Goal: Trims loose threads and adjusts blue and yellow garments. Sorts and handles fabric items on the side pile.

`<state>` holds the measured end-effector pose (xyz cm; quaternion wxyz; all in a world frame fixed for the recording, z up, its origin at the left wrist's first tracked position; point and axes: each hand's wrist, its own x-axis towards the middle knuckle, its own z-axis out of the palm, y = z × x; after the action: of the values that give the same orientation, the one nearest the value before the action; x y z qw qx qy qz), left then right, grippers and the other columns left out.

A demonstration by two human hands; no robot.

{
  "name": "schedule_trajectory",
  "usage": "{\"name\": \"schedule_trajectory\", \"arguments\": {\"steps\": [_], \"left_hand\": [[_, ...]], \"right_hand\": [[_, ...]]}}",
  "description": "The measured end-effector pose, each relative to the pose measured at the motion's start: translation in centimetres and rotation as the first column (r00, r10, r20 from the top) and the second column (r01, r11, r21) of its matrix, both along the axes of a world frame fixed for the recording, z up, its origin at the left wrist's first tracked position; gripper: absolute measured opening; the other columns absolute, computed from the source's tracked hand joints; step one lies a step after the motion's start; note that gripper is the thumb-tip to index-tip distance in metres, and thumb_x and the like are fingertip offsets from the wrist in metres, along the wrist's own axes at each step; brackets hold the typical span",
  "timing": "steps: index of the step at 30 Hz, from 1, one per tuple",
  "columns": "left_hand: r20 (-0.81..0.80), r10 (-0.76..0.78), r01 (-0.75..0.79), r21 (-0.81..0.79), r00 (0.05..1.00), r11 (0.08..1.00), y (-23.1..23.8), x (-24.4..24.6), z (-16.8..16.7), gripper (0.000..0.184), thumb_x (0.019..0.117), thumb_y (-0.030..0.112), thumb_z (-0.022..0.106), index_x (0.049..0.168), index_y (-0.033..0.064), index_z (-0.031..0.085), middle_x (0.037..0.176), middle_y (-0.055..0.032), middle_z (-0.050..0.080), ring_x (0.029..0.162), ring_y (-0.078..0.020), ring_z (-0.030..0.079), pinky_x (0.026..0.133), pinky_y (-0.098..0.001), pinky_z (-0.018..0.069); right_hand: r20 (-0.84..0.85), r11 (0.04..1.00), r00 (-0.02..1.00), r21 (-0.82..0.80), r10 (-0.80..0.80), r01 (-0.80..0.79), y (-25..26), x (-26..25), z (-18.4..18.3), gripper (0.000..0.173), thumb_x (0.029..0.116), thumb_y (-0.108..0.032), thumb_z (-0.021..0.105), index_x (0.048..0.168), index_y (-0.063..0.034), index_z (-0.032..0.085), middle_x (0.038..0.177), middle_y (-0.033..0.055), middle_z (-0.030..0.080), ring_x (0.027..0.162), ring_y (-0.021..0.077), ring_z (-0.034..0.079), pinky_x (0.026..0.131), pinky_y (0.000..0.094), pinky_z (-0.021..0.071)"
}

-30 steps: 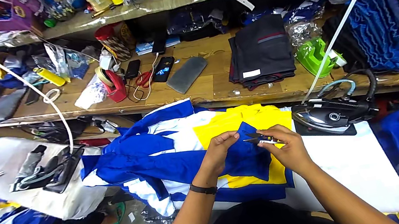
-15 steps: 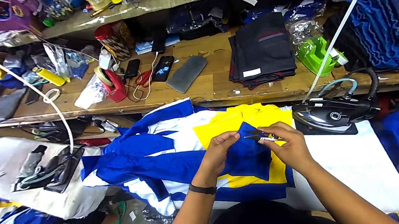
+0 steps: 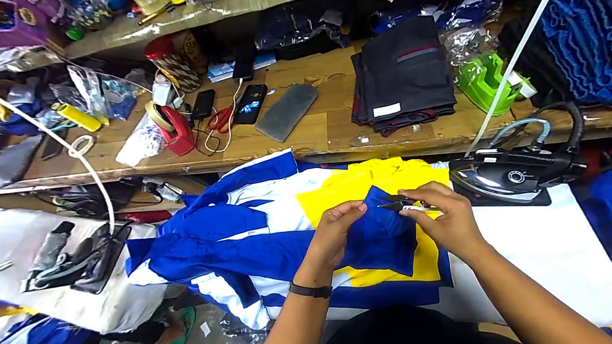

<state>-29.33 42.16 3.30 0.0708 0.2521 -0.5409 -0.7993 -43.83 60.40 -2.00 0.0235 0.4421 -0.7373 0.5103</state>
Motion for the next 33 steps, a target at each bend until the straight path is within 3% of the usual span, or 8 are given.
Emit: {"name": "schedule_trajectory", "arguments": {"steps": [8, 12, 16, 20, 23, 25, 28, 33], "left_hand": [[0.0, 0.009, -0.009, 0.001, 1.0, 1.0, 0.2, 0.1, 0.3, 0.019, 0.1045, 0.006, 0.053, 0.102, 0.0002, 0.071, 0.089, -0.0031, 0.072, 0.083, -0.0087, 0.069, 0.082, -0.0283, 0.0577], [-0.019, 0.045, -0.048, -0.185, 0.999, 0.982, 0.4, 0.2, 0.2, 0.016, 0.1022, 0.005, 0.057, 0.102, -0.0002, 0.072, 0.088, -0.002, 0.073, 0.081, -0.0062, 0.068, 0.08, -0.0263, 0.0573], [-0.143, 0.005, -0.122, -0.824, 0.99, 0.553, 1.3, 0.2, -1.2, 0.021, 0.1006, 0.013, 0.061, 0.109, 0.0053, 0.078, 0.101, -0.0034, 0.077, 0.094, -0.007, 0.072, 0.09, -0.0294, 0.058], [-0.281, -0.104, -0.258, -0.947, 0.954, 0.189, 2.6, 0.4, -3.1, 0.019, 0.0984, 0.021, 0.065, 0.109, 0.0158, 0.081, 0.11, -0.0012, 0.077, 0.102, -0.0156, 0.071, 0.09, -0.0385, 0.0566], [-0.442, -0.032, -0.414, -0.86, 0.896, 0.299, 3.6, 2.1, -4.5, 0.02, 0.0955, 0.027, 0.067, 0.094, 0.0077, 0.073, 0.095, -0.005, 0.07, 0.089, -0.0131, 0.065, 0.08, -0.0303, 0.0543], [-0.374, 0.016, -0.323, -0.778, 0.927, 0.539, 4.9, 3.3, -4.8, 0.027, 0.0998, 0.023, 0.059, 0.083, 0.0021, 0.062, 0.072, -0.0002, 0.058, 0.062, -0.0019, 0.053, 0.058, -0.0184, 0.0465], [-0.007, 0.007, -0.009, -0.332, 1.0, 0.943, 5.8, 3.3, -3.9, 0.043, 0.1089, 0.028, 0.033, 0.105, -0.0015, 0.064, 0.089, -0.0012, 0.071, 0.062, -0.0013, 0.059, 0.057, -0.0189, 0.0501], [0.077, 0.3, -0.301, 0.011, 0.951, 0.953, 4.8, 1.7, -2.4, 0.022, 0.1057, 0.009, 0.053, 0.086, 0.0034, 0.062, 0.081, -0.0043, 0.073, 0.075, -0.0106, 0.072, 0.07, -0.0254, 0.0586]], "right_hand": [[0.007, 1.0, 1.0, -0.009, 0.024, -0.023, -0.2, 0.3, -0.2, 0.023, 0.0955, -0.026, 0.069, 0.109, -0.0114, 0.081, 0.099, 0.0041, 0.075, 0.092, 0.0128, 0.069, 0.085, 0.0315, 0.0547], [0.237, 0.996, 0.97, -0.09, 0.049, -0.028, -0.1, 0.9, 0.7, 0.028, 0.0931, -0.02, 0.071, 0.113, 0.0001, 0.073, 0.098, 0.004, 0.07, 0.082, 0.002, 0.063, 0.073, 0.0155, 0.0525], [0.786, 0.974, 0.586, -0.225, 0.198, -0.027, -0.7, 2.3, 3.8, 0.023, 0.1013, -0.015, 0.053, 0.122, -0.0064, 0.049, 0.071, -0.0078, 0.054, 0.051, -0.0027, 0.044, 0.048, 0.0129, 0.0371], [0.91, 0.979, 0.379, -0.198, 0.168, 0.041, -1.7, 2.4, 3.7, 0.009, 0.1016, -0.002, 0.054, 0.109, -0.0033, 0.059, 0.068, -0.0018, 0.06, 0.043, 0.0007, 0.041, 0.041, 0.0152, 0.0351], [0.863, 0.969, 0.473, -0.238, 0.179, 0.066, -1.7, 2.4, 2.6, 0.018, 0.0936, 0.006, 0.061, 0.109, -0.0036, 0.058, 0.074, -0.003, 0.06, 0.048, 0.0017, 0.044, 0.045, 0.016, 0.0385], [0.829, 0.961, 0.524, -0.269, 0.192, 0.072, -1.7, 2.7, 2.1, 0.021, 0.0924, 0.005, 0.062, 0.111, -0.004, 0.058, 0.076, -0.0036, 0.061, 0.05, 0.0007, 0.046, 0.046, 0.015, 0.0392], [0.812, 0.949, 0.529, -0.312, 0.246, 0.038, -1.7, 3.5, 1.7, 0.022, 0.0916, 0.005, 0.063, 0.11, -0.0048, 0.059, 0.078, -0.004, 0.063, 0.051, 0.0003, 0.047, 0.048, 0.0151, 0.041], [0.692, 0.977, 0.694, -0.193, 0.199, -0.089, -0.5, 3.6, 0.4, 0.008, 0.0917, 0.0, 0.064, 0.096, -0.0041, 0.069, 0.086, -0.004, 0.07, 0.06, -0.0027, 0.054, 0.054, 0.0142, 0.0439]]}}
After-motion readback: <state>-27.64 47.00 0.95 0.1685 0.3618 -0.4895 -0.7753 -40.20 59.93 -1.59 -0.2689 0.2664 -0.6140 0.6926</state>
